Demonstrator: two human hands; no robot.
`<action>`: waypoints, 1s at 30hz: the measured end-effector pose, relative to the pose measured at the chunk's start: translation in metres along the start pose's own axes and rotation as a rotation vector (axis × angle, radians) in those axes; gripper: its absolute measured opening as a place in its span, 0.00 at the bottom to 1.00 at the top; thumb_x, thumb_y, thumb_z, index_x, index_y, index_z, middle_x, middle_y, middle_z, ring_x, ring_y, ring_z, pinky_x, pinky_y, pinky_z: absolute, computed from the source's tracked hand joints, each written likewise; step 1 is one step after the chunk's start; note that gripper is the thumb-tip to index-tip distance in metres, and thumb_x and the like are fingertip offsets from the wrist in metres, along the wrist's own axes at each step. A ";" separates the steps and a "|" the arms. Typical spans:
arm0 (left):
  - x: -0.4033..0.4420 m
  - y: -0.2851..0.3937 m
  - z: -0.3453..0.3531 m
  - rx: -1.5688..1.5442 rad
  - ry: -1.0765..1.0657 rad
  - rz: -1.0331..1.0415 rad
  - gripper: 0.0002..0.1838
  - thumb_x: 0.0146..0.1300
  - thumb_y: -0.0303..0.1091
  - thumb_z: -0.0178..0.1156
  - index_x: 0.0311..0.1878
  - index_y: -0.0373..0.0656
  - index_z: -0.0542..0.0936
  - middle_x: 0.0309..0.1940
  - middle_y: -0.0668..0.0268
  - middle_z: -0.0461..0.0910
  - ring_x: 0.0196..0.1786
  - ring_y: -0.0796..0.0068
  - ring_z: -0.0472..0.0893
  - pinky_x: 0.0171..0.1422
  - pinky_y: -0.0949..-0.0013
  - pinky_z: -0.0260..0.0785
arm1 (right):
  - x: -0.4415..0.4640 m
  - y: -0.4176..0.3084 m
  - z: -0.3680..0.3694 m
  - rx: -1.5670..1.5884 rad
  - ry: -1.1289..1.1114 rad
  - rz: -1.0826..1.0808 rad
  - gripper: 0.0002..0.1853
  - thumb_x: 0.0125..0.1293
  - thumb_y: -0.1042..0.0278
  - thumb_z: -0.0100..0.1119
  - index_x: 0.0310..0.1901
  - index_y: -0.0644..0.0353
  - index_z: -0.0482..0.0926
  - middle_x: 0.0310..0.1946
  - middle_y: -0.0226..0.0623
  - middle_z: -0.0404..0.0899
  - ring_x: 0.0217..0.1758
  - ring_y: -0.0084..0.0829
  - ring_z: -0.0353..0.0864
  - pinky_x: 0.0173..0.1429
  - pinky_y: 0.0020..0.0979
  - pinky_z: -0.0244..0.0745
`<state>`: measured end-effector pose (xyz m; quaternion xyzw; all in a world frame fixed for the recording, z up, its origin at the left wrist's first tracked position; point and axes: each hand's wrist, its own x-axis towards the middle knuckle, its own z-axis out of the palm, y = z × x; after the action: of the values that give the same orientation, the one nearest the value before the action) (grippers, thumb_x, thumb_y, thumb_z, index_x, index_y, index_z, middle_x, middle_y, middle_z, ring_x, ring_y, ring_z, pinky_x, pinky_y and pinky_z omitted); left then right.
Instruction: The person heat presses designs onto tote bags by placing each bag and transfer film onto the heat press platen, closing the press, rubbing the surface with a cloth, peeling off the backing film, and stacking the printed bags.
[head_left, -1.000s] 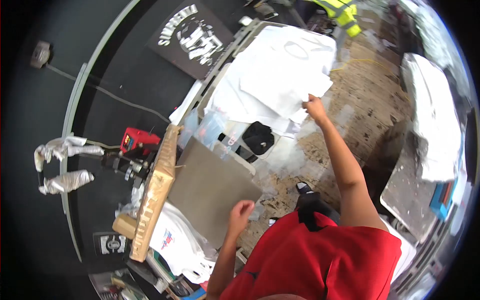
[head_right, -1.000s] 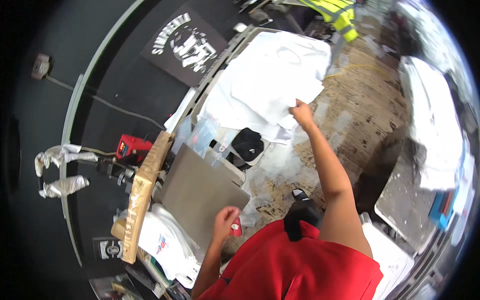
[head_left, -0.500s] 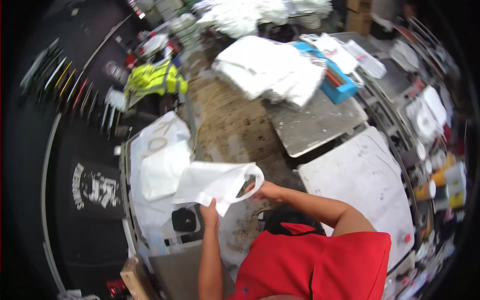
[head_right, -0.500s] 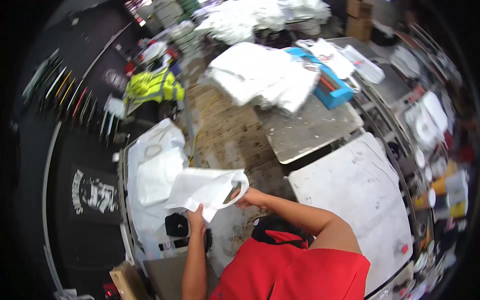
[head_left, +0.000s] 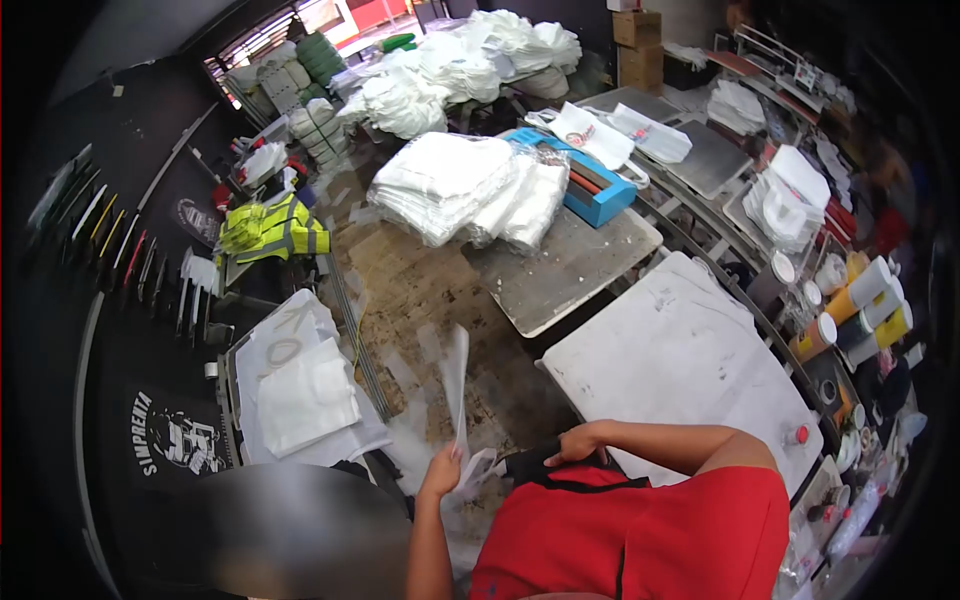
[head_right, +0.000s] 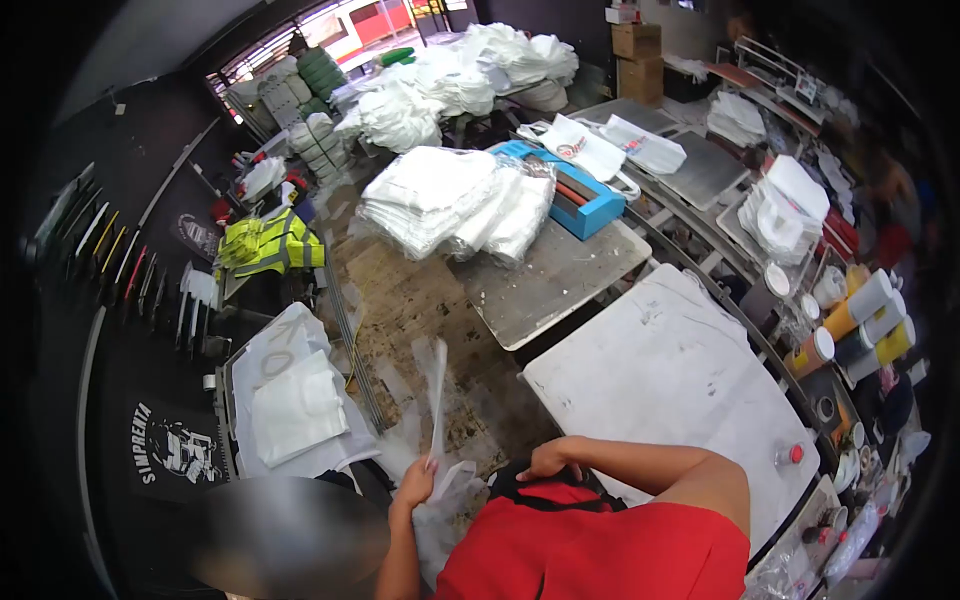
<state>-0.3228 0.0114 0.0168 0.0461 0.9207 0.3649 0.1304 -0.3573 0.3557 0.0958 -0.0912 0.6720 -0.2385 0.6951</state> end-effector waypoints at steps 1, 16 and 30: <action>-0.006 -0.001 0.004 -0.074 -0.044 -0.088 0.20 0.75 0.36 0.51 0.65 0.38 0.76 0.51 0.42 0.82 0.56 0.44 0.81 0.61 0.55 0.71 | -0.005 -0.004 0.006 -0.020 0.081 0.035 0.55 0.68 0.26 0.51 0.76 0.73 0.53 0.78 0.52 0.54 0.74 0.57 0.67 0.49 0.53 0.90; -0.166 0.004 0.006 -0.807 0.876 -0.395 0.22 0.80 0.42 0.48 0.60 0.31 0.79 0.53 0.56 0.83 0.57 0.64 0.81 0.65 0.65 0.69 | 0.069 -0.138 -0.041 -0.938 0.039 -0.010 0.56 0.60 0.19 0.56 0.68 0.73 0.70 0.66 0.57 0.74 0.60 0.50 0.81 0.57 0.47 0.83; -0.390 0.034 0.158 -0.879 1.734 -1.031 0.21 0.69 0.40 0.67 0.58 0.36 0.80 0.48 0.63 0.86 0.46 0.77 0.83 0.49 0.68 0.76 | 0.226 -0.304 0.145 -0.385 -0.198 -0.741 0.12 0.67 0.64 0.68 0.47 0.62 0.85 0.34 0.26 0.84 0.35 0.18 0.78 0.39 0.25 0.72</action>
<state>0.0954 0.0702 0.0096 -0.6665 0.3981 0.4711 -0.4188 -0.2825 -0.0395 0.0420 -0.4771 0.5562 -0.3326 0.5937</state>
